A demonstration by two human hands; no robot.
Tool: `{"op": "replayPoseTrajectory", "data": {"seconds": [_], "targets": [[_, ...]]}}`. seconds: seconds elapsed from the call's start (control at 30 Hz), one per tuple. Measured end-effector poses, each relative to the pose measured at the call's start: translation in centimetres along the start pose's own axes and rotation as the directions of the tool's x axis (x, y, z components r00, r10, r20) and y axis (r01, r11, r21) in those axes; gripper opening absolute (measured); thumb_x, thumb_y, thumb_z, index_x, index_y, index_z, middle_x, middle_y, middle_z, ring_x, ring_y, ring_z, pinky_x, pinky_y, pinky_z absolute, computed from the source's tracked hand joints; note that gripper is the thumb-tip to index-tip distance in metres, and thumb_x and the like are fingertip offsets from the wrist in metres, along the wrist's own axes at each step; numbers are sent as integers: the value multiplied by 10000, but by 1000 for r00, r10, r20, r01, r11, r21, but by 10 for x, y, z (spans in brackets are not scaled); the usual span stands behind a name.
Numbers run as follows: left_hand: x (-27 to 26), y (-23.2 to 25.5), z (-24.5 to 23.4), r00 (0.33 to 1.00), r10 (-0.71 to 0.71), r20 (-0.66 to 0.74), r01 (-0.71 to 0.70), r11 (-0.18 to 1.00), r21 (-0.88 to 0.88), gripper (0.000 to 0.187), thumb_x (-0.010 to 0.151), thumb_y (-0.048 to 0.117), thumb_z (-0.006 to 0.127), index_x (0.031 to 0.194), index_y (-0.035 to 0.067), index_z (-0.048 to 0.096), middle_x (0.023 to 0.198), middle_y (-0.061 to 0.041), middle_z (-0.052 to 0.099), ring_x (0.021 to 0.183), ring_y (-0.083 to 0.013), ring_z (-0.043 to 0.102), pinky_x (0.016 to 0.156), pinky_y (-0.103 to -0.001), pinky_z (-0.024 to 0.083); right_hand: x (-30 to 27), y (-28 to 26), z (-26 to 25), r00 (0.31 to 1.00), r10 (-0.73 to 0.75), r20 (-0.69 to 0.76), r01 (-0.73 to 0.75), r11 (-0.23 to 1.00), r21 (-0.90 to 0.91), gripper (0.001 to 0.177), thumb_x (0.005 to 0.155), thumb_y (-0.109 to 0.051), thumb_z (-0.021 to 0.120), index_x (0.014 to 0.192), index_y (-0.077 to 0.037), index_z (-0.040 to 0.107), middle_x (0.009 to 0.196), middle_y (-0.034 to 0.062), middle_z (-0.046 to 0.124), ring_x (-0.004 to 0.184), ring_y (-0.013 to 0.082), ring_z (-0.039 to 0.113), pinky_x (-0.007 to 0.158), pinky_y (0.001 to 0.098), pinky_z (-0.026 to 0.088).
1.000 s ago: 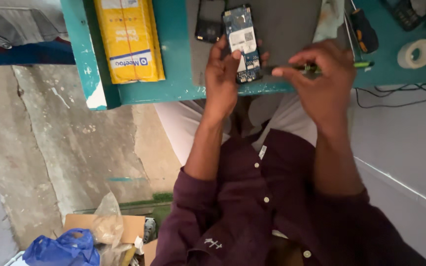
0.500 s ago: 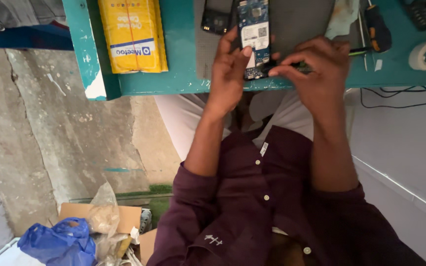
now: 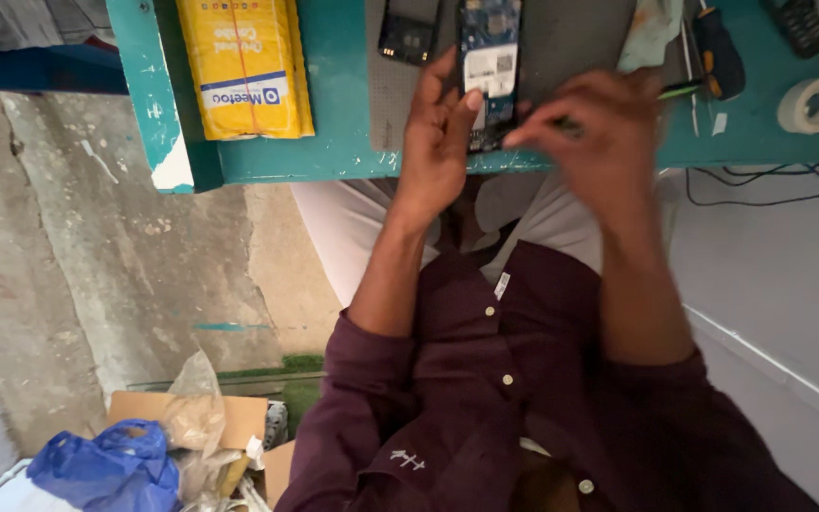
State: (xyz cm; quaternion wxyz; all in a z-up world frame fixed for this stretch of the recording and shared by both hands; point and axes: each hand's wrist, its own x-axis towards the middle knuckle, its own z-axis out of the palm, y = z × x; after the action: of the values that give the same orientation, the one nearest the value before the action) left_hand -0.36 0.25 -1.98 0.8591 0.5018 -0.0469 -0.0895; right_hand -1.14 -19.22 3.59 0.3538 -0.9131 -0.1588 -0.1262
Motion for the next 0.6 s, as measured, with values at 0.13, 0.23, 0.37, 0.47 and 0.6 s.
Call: {"op": "replayPoseTrajectory", "data": {"seconds": [0.13, 0.23, 0.37, 0.47, 0.6], "targets": [[3, 5, 1, 1000, -14, -5, 14, 999, -30, 493, 1133, 86, 469, 1559, -16, 245, 1257, -192, 709, 1117, -253, 753, 979, -347, 638, 8, -5, -5, 1000, -14, -22, 15, 1000, 5, 270, 821, -252, 981, 868, -74, 783, 873, 31, 678, 872, 163, 648, 784, 310, 463], [0, 6, 2, 1000, -1, -3, 1, 997, 73, 477, 1158, 78, 475, 1577, -26, 271, 1228, -213, 743, 1127, -272, 746, 983, -350, 620, 9, -11, -9, 973, -223, -50, 210, 958, -197, 269, 644, -214, 975, 698, -79, 749, 742, 44, 668, 675, 188, 611, 691, 413, 446], [3, 8, 6, 998, -32, -45, 30, 998, -58, 474, 1148, 82, 465, 1559, -41, 262, 1198, -215, 728, 1054, -303, 772, 921, -386, 661, 13, 8, -31, 998, 31, -58, -33, 999, -32, 263, 860, -195, 964, 927, -33, 768, 920, 60, 682, 858, 163, 657, 811, 284, 477], [1, 7, 9, 998, -16, -58, 13, 999, -44, 500, 1154, 118, 458, 1576, -20, 228, 1201, -223, 731, 1072, -310, 776, 938, -396, 668, -3, 3, -46, 995, -28, -92, 33, 998, 45, 285, 845, -118, 987, 918, 1, 739, 982, 93, 694, 901, 197, 672, 819, 308, 485], [6, 11, 8, 997, -43, -62, 36, 993, -109, 536, 1138, 159, 472, 1576, -8, 213, 1254, -236, 702, 1101, -331, 765, 939, -426, 674, -15, -2, -33, 993, 95, -73, -82, 982, 169, 266, 864, -58, 1000, 948, 0, 755, 983, 91, 686, 893, 189, 673, 768, 282, 499]]}}
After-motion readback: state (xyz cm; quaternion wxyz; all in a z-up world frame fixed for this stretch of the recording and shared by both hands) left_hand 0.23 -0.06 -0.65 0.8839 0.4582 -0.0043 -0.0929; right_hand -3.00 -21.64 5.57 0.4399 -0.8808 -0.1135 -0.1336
